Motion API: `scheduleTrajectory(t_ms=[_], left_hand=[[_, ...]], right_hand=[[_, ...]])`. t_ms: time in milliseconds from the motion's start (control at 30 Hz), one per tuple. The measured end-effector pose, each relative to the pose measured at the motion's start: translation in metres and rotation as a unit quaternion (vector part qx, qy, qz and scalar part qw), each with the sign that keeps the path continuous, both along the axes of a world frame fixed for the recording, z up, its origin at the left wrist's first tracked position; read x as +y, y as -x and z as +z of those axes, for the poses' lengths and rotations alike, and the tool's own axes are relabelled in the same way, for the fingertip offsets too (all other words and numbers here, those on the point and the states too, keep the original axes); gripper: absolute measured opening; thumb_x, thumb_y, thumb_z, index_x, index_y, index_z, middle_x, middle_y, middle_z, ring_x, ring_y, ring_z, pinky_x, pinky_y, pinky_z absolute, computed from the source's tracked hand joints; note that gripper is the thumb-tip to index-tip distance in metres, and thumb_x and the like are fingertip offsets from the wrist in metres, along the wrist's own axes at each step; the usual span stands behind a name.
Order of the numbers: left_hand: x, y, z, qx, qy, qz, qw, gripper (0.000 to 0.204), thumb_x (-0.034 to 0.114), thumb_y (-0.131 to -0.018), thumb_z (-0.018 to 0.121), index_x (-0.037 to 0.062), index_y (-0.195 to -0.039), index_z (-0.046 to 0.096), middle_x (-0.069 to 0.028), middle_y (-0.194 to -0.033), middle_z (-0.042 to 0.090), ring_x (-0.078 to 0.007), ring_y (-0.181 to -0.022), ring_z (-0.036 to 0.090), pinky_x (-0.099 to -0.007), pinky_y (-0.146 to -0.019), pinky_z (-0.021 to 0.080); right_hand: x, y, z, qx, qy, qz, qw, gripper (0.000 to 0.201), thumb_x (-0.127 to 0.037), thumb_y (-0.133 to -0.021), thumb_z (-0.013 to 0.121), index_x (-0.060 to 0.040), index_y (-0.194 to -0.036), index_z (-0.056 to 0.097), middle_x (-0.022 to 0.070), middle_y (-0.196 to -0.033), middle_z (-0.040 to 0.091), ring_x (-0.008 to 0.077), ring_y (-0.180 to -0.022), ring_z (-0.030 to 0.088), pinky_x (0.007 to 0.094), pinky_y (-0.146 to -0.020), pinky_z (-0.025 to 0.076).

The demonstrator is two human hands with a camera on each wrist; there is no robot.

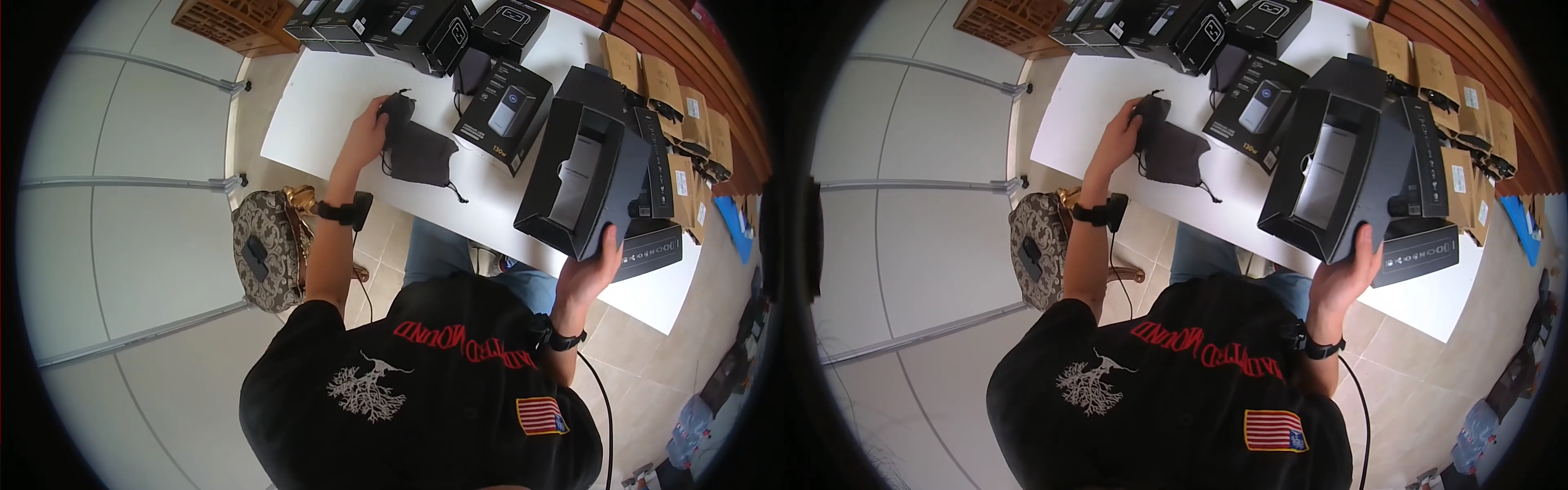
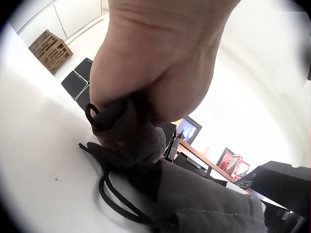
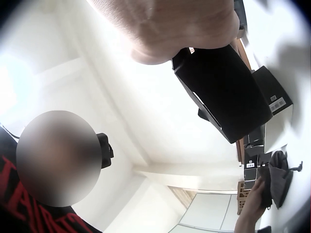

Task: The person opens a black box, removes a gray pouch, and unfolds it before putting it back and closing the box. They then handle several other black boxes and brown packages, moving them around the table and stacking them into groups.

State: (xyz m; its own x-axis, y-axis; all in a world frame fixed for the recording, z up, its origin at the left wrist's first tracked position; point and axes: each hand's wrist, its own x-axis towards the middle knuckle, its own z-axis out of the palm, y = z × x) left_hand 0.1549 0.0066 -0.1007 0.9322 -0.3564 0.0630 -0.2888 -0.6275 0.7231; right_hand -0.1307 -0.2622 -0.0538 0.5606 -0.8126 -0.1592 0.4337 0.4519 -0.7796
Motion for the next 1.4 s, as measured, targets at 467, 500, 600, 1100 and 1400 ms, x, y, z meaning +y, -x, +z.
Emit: scheduleTrajectory(t_ms=[467, 500, 600, 1100, 1400], left_hand=[[-0.011, 0.018, 0.031, -0.179, -0.191, 0.049, 0.964, 0.035, 0.031, -0.082, 0.071, 0.005, -0.105, 0.068, -0.0162, -0.093, 0.071, -0.0336, -0.085, 0.068, -0.0408, -0.073, 0.053], [-0.01, 0.015, 0.029, -0.178, -0.19, 0.051, 0.964, 0.035, 0.031, -0.082, 0.071, 0.005, -0.105, 0.068, -0.0162, -0.093, 0.071, -0.0336, -0.085, 0.068, -0.0408, -0.073, 0.053], [-0.002, 0.0, 0.019, -0.109, -0.219, 0.046, 0.968, 0.042, 0.036, -0.079, 0.074, 0.0041, -0.106, 0.068, -0.0179, -0.093, 0.071, -0.0358, -0.086, 0.068, -0.0421, -0.077, 0.054], [-0.154, 0.153, 0.105, 0.083, 0.313, -0.19, 0.927, 0.051, 0.005, -0.082, 0.071, 0.0049, -0.121, 0.039, -0.0144, -0.1, 0.066, -0.0213, -0.082, 0.065, -0.0329, -0.071, 0.051], [-0.151, 0.15, 0.095, -0.168, 0.14, -0.089, 0.972, 0.045, 0.017, -0.075, 0.076, 0.0062, -0.111, 0.052, -0.0074, -0.092, 0.065, -0.0268, -0.097, 0.057, -0.0423, -0.093, 0.035]], right_hand=[[0.0, 0.0, -0.001, 0.008, 0.002, -0.004, 1.0, 0.038, -0.019, -0.099, 0.051, 0.0031, -0.13, 0.049, 0.0122, -0.121, 0.06, 0.0201, -0.109, 0.059, 0.0322, -0.096, 0.045], [-0.001, 0.0, -0.001, 0.008, 0.003, -0.002, 1.0, 0.038, -0.019, -0.099, 0.051, 0.0031, -0.13, 0.049, 0.0122, -0.121, 0.06, 0.0201, -0.109, 0.059, 0.0322, -0.096, 0.045], [-0.002, -0.001, -0.002, -0.004, -0.001, 0.012, 1.0, 0.038, -0.019, -0.099, 0.051, 0.0029, -0.13, 0.05, 0.0122, -0.122, 0.06, 0.0204, -0.109, 0.059, 0.0322, -0.095, 0.045], [0.022, -0.018, -0.004, 0.007, 0.09, 0.019, 0.996, 0.039, -0.013, -0.097, 0.053, 0.0092, -0.129, 0.05, 0.0137, -0.13, 0.054, 0.0201, -0.117, 0.052, 0.029, -0.102, 0.036], [0.033, -0.014, 0.004, 0.067, 0.291, -0.039, 0.954, 0.033, -0.011, -0.096, 0.051, 0.0127, -0.118, 0.057, 0.0201, -0.138, 0.045, 0.0269, -0.121, 0.049, 0.0344, -0.103, 0.036]])
